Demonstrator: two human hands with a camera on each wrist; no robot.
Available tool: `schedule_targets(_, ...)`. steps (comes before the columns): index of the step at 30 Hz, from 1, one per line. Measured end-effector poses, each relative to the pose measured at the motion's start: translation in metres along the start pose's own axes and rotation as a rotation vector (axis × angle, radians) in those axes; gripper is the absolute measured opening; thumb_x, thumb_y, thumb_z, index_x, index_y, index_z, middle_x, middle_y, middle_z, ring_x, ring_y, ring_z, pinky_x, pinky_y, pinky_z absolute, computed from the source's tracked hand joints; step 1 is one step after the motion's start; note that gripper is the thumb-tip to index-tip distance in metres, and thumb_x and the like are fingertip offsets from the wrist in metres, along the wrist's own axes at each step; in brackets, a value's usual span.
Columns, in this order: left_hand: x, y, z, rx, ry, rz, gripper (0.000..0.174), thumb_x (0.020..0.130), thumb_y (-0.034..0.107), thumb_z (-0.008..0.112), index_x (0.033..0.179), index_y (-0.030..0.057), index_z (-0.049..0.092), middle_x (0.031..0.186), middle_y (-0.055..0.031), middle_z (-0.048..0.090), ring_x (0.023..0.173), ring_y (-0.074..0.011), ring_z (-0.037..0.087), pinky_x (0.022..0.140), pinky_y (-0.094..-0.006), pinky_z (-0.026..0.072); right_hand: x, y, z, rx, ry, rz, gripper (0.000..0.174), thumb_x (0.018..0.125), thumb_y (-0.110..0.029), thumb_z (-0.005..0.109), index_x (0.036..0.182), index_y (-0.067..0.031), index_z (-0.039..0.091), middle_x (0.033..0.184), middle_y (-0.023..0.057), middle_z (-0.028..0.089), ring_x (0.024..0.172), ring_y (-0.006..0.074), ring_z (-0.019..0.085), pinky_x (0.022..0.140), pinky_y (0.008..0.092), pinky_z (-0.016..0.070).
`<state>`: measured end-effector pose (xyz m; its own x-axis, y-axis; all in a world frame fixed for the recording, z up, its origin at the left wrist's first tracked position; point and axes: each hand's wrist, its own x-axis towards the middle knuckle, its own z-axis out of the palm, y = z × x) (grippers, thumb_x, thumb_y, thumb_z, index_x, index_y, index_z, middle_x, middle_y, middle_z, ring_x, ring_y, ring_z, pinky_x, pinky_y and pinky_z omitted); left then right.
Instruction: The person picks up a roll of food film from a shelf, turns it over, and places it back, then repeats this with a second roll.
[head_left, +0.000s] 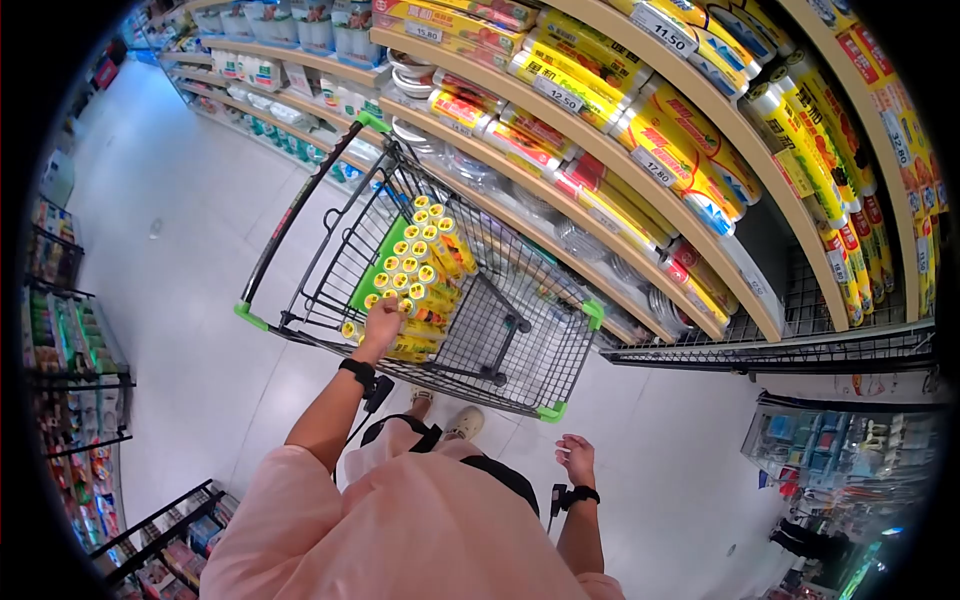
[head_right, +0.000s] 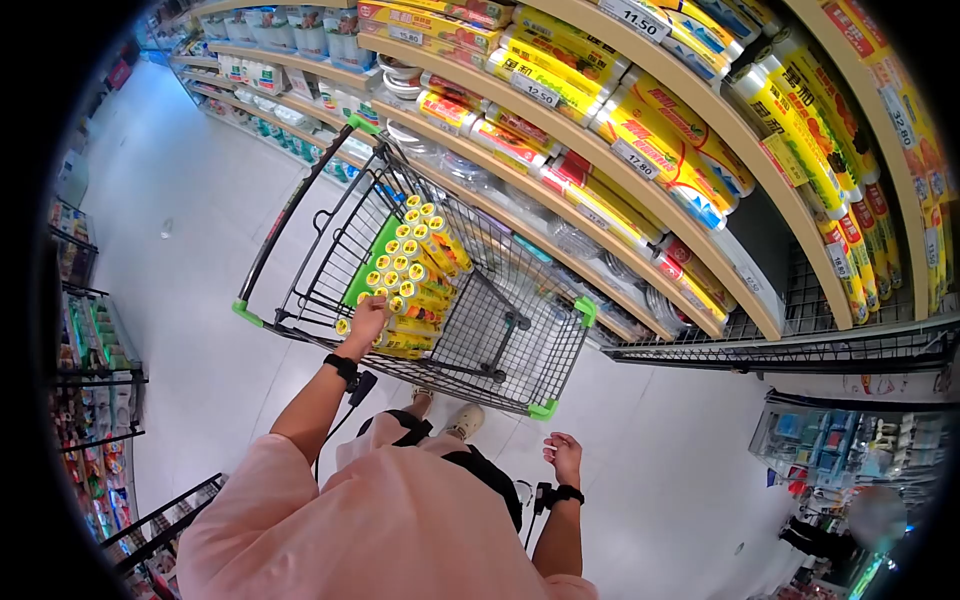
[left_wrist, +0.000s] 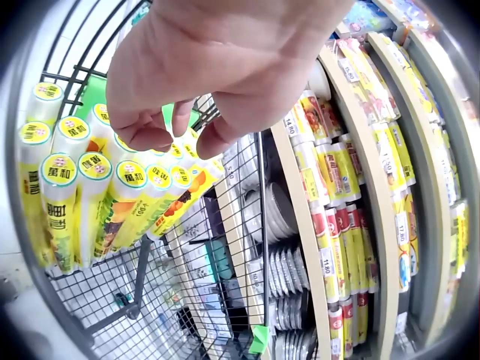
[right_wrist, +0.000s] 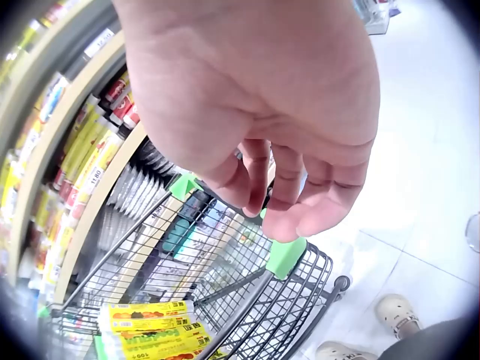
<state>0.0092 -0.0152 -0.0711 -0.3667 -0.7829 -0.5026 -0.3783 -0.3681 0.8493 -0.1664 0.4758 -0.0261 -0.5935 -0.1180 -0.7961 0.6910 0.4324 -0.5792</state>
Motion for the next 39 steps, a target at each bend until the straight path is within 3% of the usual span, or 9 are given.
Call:
schedule_targets(2,0.019,0.015,0.008,0.149,-0.015,-0.016,0.051,0.075,0.008,0.071,0.123,-0.0033,0.057,0.101,-0.0123,0.064,0.096,-0.023,0.061,0.086,-0.0313,0.0473,0.0,-0.003,0.005,0.006,0.019,0.004,0.02,0.091,-0.01,0.055,0.109,-0.002,0.058,0.09,0.0098,0.066,0.066,0.017,0.06,0.057,0.028,0.0503)
schedule_targets(5,0.039,0.032,0.025,0.31,-0.044,0.229,0.059,0.074,0.013,0.075,0.128,-0.0024,0.055,0.112,-0.0181,0.063,0.109,-0.0303,0.06,0.094,-0.0364,0.0465,-0.006,-0.011,0.017,0.023,0.054,0.025,0.019,0.091,-0.011,0.055,0.108,-0.0024,0.059,0.09,0.0093,0.066,0.066,0.0171,0.061,0.058,0.0279,0.0508)
schedule_targets(6,0.05,0.031,0.029,0.348,-0.055,0.316,0.066,0.073,0.016,0.077,0.131,-0.0011,0.053,0.125,-0.0205,0.057,0.121,-0.0341,0.054,0.1,-0.0409,0.0446,-0.008,-0.014,0.02,0.009,0.051,0.025,0.019,0.091,-0.012,0.056,0.108,-0.0028,0.059,0.091,0.009,0.067,0.067,0.0171,0.061,0.059,0.028,0.0514)
schedule_targets(9,0.078,0.025,0.043,0.431,-0.189,0.46,0.067,0.073,0.015,0.077,0.134,0.0008,0.051,0.13,-0.0202,0.054,0.123,-0.035,0.051,0.1,-0.0424,0.045,-0.012,-0.018,0.029,0.0,0.068,0.036,0.019,0.091,-0.013,0.056,0.108,-0.0028,0.059,0.091,0.0091,0.067,0.068,0.0169,0.061,0.06,0.0285,0.0517)
schedule_targets(14,0.084,0.034,0.059,0.99,-0.229,0.422,0.062,0.075,-0.001,0.066,0.134,0.0037,0.047,0.142,-0.0181,0.038,0.121,-0.0409,0.049,0.094,-0.0469,0.0494,-0.018,-0.024,0.038,0.002,0.09,0.048,0.021,0.092,-0.014,0.056,0.108,-0.0022,0.06,0.092,0.009,0.067,0.069,0.0167,0.062,0.063,0.0289,0.0521)
schedule_targets(21,0.094,0.033,0.076,1.243,-0.19,0.454,0.049,0.076,0.002,0.069,0.121,-0.0014,0.05,0.132,-0.0199,0.043,0.115,-0.037,0.051,0.088,-0.043,0.0524,-0.021,-0.032,0.035,-0.016,0.118,0.04,0.021,0.092,-0.012,0.056,0.11,-0.002,0.059,0.092,0.0093,0.067,0.07,0.0168,0.062,0.062,0.0284,0.0523)
schedule_targets(26,0.103,0.03,0.081,1.45,-0.276,0.636,0.042,0.079,0.018,0.07,0.114,-0.0013,0.055,0.116,-0.0158,0.059,0.11,-0.0324,0.053,0.096,-0.041,0.0444,-0.019,-0.042,0.024,0.018,0.121,0.003,0.017,0.093,-0.011,0.057,0.108,-0.002,0.059,0.09,0.0099,0.067,0.065,0.015,0.062,0.058,0.0271,0.0522)
schedule_targets(34,0.043,0.063,0.118,0.724,-0.299,0.683,0.056,0.073,0.015,0.076,0.123,0.0056,0.054,0.119,-0.0173,0.055,0.103,-0.0381,0.058,0.088,-0.0431,0.0502,0.011,-0.059,-0.005,-0.071,0.015,-0.096,0.021,0.095,-0.013,0.057,0.113,-0.0014,0.058,0.094,0.0104,0.067,0.071,0.0163,0.062,0.062,0.0278,0.0521)
schedule_targets(39,-0.018,0.11,0.141,0.336,-0.225,0.922,0.055,0.073,0.014,0.075,0.123,0.004,0.053,0.116,-0.0151,0.06,0.109,-0.0348,0.058,0.092,-0.0407,0.0484,0.027,-0.12,-0.01,-0.257,-0.182,-0.255,0.025,0.096,-0.017,0.059,0.117,-0.0039,0.059,0.098,0.0084,0.068,0.078,0.0156,0.064,0.068,0.0281,0.0527)
